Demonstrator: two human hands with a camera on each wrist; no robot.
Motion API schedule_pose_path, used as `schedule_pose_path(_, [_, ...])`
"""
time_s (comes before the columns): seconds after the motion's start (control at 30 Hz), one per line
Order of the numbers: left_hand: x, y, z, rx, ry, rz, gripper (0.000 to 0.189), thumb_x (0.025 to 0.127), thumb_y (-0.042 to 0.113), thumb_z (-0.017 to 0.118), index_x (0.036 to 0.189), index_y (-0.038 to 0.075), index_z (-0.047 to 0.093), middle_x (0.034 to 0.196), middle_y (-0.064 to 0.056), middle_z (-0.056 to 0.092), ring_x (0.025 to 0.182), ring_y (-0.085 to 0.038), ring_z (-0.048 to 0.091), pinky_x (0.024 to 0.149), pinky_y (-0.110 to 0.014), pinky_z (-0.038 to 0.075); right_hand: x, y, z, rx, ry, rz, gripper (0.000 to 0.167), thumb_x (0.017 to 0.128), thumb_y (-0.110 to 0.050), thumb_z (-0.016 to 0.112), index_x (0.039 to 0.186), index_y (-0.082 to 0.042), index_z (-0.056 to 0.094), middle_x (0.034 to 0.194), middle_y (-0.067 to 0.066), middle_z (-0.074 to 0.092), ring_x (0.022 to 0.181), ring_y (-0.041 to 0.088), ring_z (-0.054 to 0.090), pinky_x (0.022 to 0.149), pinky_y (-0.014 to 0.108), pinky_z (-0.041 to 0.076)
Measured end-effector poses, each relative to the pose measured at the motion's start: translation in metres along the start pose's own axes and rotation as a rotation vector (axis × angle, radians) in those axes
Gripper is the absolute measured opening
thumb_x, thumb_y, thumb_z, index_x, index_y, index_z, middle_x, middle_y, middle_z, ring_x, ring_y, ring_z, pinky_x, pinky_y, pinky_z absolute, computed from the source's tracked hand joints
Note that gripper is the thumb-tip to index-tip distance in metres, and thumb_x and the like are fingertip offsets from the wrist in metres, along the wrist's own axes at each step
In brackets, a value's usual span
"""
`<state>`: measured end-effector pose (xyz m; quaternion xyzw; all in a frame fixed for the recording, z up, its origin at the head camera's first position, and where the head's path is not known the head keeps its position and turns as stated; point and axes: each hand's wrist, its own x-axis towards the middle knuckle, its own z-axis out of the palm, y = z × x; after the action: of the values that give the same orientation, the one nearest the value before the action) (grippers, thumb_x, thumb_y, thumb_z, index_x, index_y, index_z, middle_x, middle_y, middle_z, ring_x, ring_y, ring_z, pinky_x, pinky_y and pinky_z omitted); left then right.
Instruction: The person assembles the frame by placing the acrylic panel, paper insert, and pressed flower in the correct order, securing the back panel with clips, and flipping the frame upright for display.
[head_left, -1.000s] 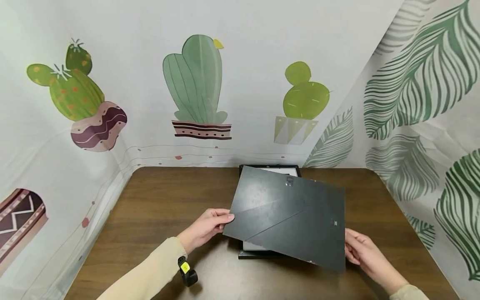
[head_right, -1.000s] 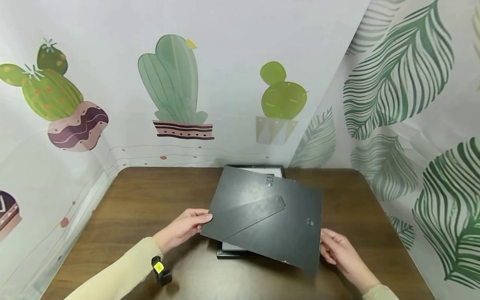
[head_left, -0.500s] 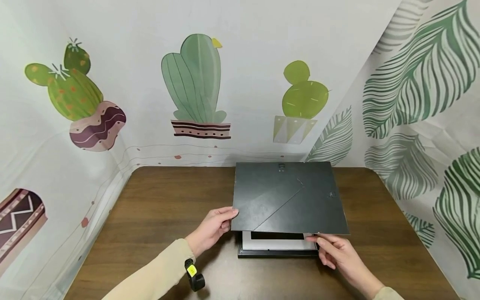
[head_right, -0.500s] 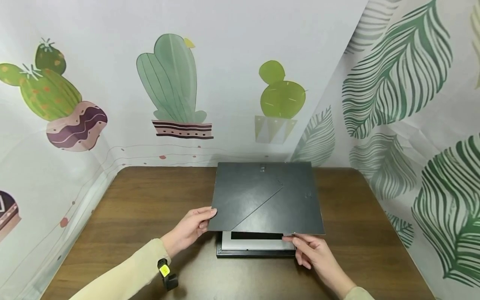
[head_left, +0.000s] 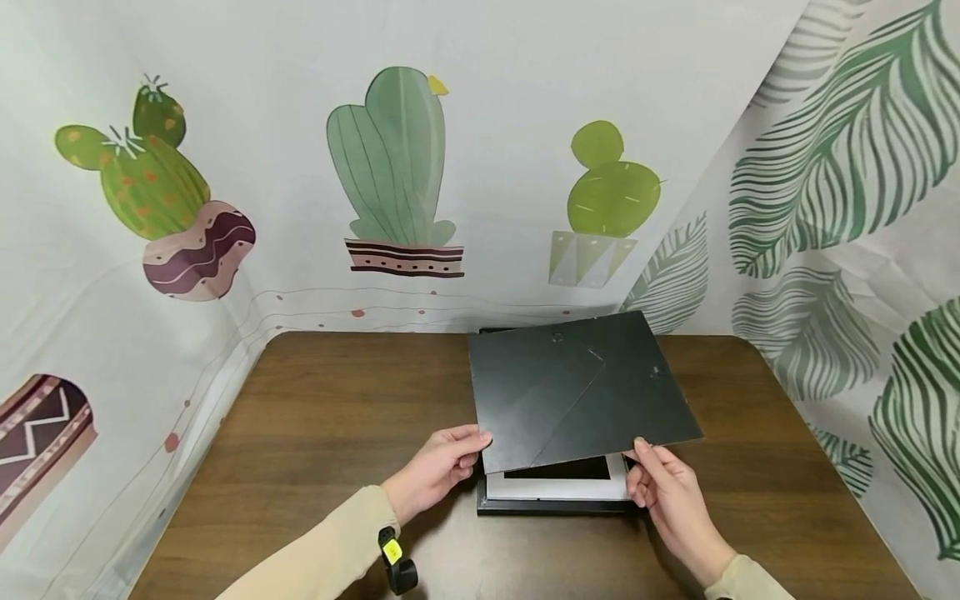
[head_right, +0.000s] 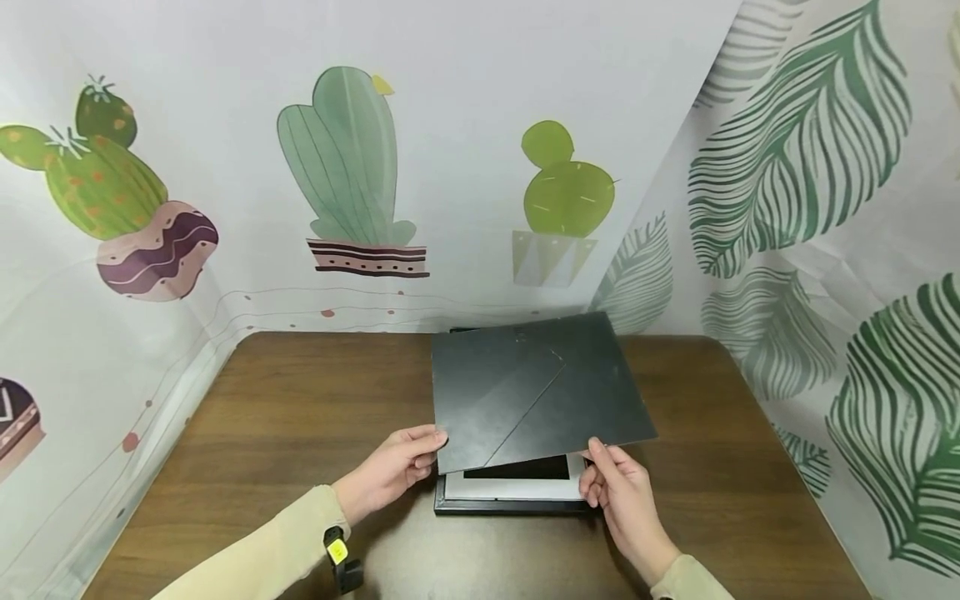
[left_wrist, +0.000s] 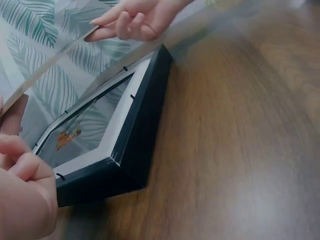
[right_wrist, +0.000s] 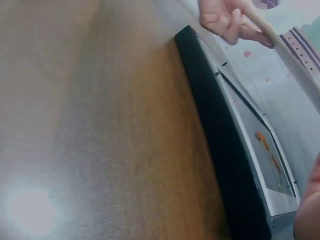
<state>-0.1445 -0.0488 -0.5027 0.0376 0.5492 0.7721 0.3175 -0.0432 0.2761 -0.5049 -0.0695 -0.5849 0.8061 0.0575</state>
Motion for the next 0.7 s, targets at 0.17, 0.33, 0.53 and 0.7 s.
schedule_pose_path(0.17, [-0.002, -0.001, -0.005, 0.144, -0.091, 0.003, 0.024, 0.101, 0.012, 0.067, 0.081, 0.016, 0.055, 0.068, 0.009, 0.040, 0.059, -0.006, 0.031, 0.056, -0.021, 0.026, 0.004, -0.007, -0.002, -0.008, 0.023, -0.024, 0.036, 0.112, -0.013, 0.047, 0.090, -0.015, 0.076, 0.060, -0.004, 0.058, 0.052, 0.003, 0.049, 0.047, 0.021, 0.030])
schedule_pose_path(0.33, [0.000, 0.006, -0.021, 0.254, -0.111, 0.017, 0.031, 0.109, 0.035, 0.056, 0.102, 0.006, 0.064, 0.078, 0.006, 0.054, 0.062, -0.006, 0.037, 0.057, -0.019, 0.030, 0.008, -0.015, -0.012, -0.026, -0.037, -0.048, 0.037, 0.112, -0.010, 0.046, 0.087, -0.014, 0.073, 0.060, -0.004, 0.055, 0.052, 0.012, 0.036, 0.055, 0.036, 0.018])
schedule_pose_path(0.53, [0.005, 0.027, -0.042, 0.204, -0.008, 0.048, 0.063, 0.110, 0.057, 0.037, 0.124, 0.002, 0.062, 0.098, 0.001, 0.068, 0.065, -0.008, 0.045, 0.053, -0.017, 0.031, 0.016, -0.025, -0.034, -0.092, -0.239, -0.009, 0.039, 0.113, -0.006, 0.037, 0.080, -0.013, 0.057, 0.058, 0.004, 0.037, 0.055, 0.028, 0.020, 0.053, 0.041, 0.014])
schedule_pose_path(0.7, [0.010, 0.039, -0.040, 0.368, -0.045, 0.063, 0.052, 0.110, 0.044, 0.050, 0.127, 0.000, 0.070, 0.103, 0.001, 0.072, 0.069, -0.009, 0.046, 0.058, -0.021, 0.037, 0.026, -0.033, -0.049, -0.146, -0.458, 0.041, 0.037, 0.113, -0.006, 0.032, 0.078, -0.007, 0.041, 0.060, 0.013, 0.026, 0.053, 0.031, 0.017, 0.051, 0.044, 0.013])
